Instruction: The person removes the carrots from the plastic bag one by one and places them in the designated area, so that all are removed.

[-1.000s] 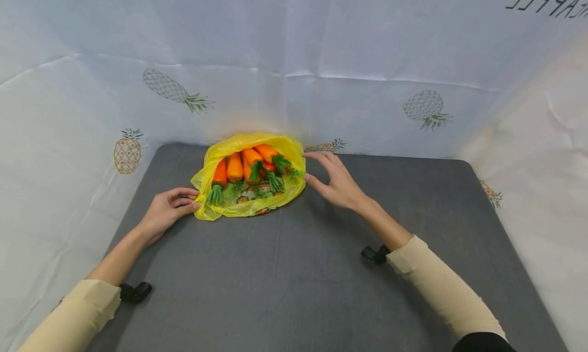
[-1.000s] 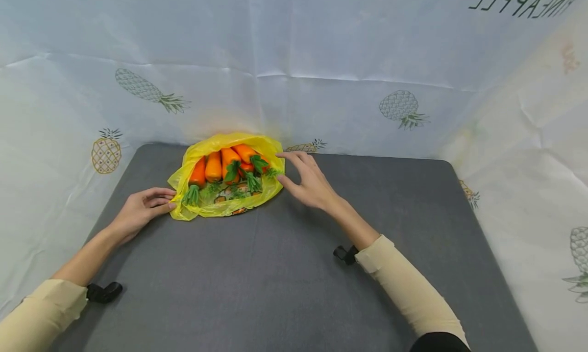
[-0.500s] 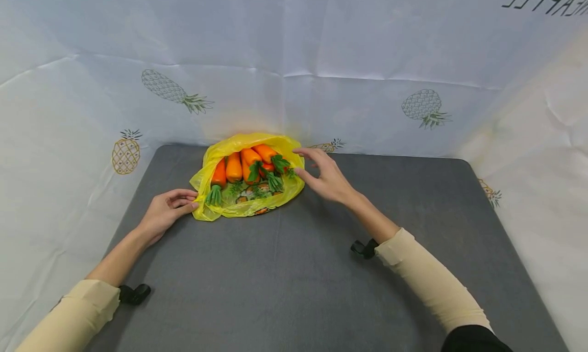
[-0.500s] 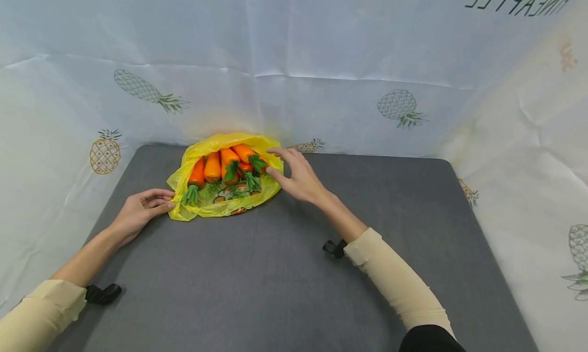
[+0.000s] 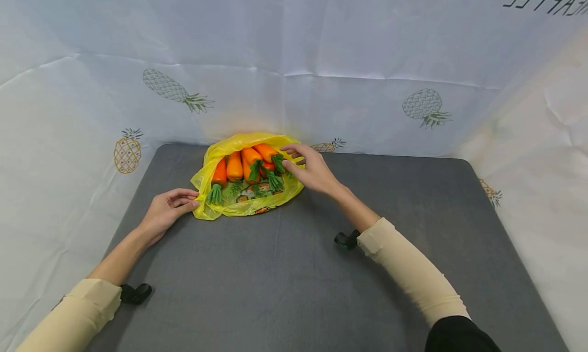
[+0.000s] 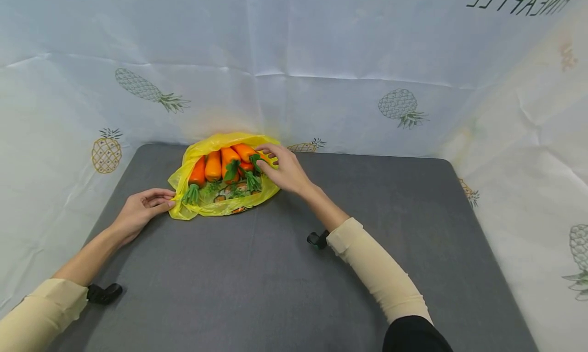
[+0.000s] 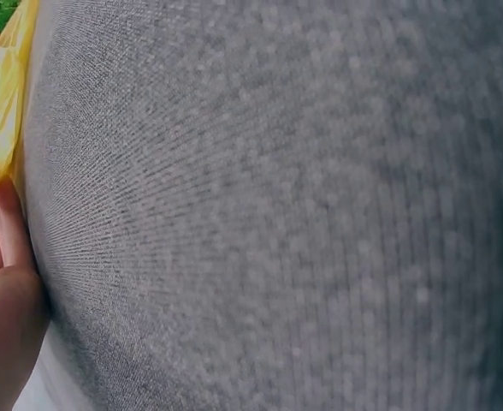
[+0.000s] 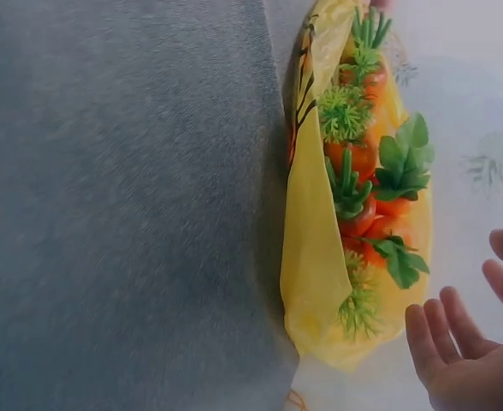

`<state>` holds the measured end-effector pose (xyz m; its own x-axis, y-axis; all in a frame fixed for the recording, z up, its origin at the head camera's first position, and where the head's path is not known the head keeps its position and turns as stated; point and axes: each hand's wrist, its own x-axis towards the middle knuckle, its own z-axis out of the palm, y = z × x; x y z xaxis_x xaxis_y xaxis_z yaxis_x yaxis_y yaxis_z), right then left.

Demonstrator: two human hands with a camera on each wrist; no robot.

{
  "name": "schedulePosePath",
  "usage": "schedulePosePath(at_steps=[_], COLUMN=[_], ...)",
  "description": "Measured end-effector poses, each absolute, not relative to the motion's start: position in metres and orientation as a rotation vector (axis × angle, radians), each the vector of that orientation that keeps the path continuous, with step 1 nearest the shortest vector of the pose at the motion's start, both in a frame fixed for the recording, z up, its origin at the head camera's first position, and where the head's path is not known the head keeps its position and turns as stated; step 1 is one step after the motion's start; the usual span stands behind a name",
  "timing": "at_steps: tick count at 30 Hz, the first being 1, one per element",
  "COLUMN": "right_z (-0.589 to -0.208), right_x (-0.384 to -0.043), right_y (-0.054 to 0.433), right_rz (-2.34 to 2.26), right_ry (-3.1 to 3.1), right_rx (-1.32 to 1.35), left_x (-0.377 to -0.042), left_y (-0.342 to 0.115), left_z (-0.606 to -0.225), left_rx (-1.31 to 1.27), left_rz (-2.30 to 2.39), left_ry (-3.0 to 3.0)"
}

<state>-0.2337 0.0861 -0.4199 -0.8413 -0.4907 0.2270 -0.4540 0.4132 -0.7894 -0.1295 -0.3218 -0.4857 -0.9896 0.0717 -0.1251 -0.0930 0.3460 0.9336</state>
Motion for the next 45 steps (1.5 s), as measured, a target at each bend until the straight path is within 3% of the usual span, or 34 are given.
schedulePosePath(at_steps=[22,45], right_z=[-0.440,-0.450], right_x=[-0.266,-0.268], right_y=[0.050,0.028], right_rz=[-1.548,-1.484], right_ry=[2.541,2.627], right_rx=[-0.650,-0.521], left_x=[-0.135,-0.131], left_y=[-0.320,-0.320], left_z=[-0.483,-0.488], left_rx=[-0.164,-0.158], left_rz=[1.701,1.691], left_ry=[2.386,2.435])
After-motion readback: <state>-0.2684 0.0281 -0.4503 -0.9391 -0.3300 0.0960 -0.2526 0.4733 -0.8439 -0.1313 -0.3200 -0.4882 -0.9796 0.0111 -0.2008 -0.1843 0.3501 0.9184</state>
